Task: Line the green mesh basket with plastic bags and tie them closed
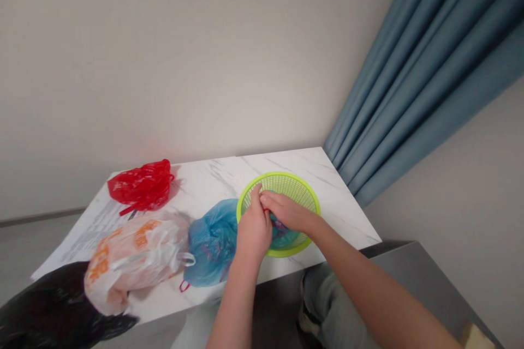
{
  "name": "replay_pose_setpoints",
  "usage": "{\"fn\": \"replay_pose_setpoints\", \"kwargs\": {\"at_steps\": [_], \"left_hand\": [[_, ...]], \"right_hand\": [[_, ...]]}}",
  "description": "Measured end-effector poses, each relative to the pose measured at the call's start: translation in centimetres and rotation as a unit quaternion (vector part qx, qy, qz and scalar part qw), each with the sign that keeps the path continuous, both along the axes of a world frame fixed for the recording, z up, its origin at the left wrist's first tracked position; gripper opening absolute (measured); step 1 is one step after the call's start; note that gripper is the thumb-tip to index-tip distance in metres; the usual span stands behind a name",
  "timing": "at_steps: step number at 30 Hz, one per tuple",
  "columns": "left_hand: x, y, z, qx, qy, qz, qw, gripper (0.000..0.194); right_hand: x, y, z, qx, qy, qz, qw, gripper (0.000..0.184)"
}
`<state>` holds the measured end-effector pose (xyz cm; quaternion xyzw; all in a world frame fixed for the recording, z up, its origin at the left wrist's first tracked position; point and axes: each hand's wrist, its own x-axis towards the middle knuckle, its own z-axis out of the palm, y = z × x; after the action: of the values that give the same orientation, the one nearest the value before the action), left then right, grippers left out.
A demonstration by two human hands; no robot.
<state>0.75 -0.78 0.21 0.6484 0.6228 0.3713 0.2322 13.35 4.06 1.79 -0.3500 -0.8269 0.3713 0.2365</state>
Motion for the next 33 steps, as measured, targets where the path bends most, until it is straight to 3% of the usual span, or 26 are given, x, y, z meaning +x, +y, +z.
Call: {"fn": "replay_pose_setpoints", "kwargs": {"at_steps": [3, 6, 14, 21, 27, 33], "left_hand": [[-0.1, 0.0, -0.4, -0.013, -0.012, -0.004, 1.0, 0.05], [-0.2, 0.1, -0.6, -0.018, -0.019, 0.013, 1.0, 0.04], [-0.8, 0.6, -1.1, 0.025, -0.117, 0.044, 0.992, 0.015], [-0.6, 0.6, -1.0, 0.036, -0.183, 0.035, 0.982, 0.015], [-0.1, 1.2, -1.3, 0.023, -0.341, 0.019, 0.94, 0.024], [-0.5, 1.9, -1.4, -0.002, -0.4, 0.024, 0.916, 0.021]], "right_hand": [[0.1, -0.6, 0.6, -0.044, -0.034, -0.003, 0.998, 0.023], [0.1, -0.8, 1.0, -0.058, -0.035, 0.005, 0.998, 0.031], [-0.1, -0.5, 0.9, -0.042, 0.054, 0.01, 0.998, 0.038], [-0.5, -0.4, 0.8, -0.05, 0.108, -0.013, 0.993, 0.036], [-0.5, 0.0, 0.1, -0.117, 0.168, -0.072, 0.976, 0.037], [-0.4, -0.5, 0.7, -0.144, 0.158, -0.067, 0.975, 0.037]]}}
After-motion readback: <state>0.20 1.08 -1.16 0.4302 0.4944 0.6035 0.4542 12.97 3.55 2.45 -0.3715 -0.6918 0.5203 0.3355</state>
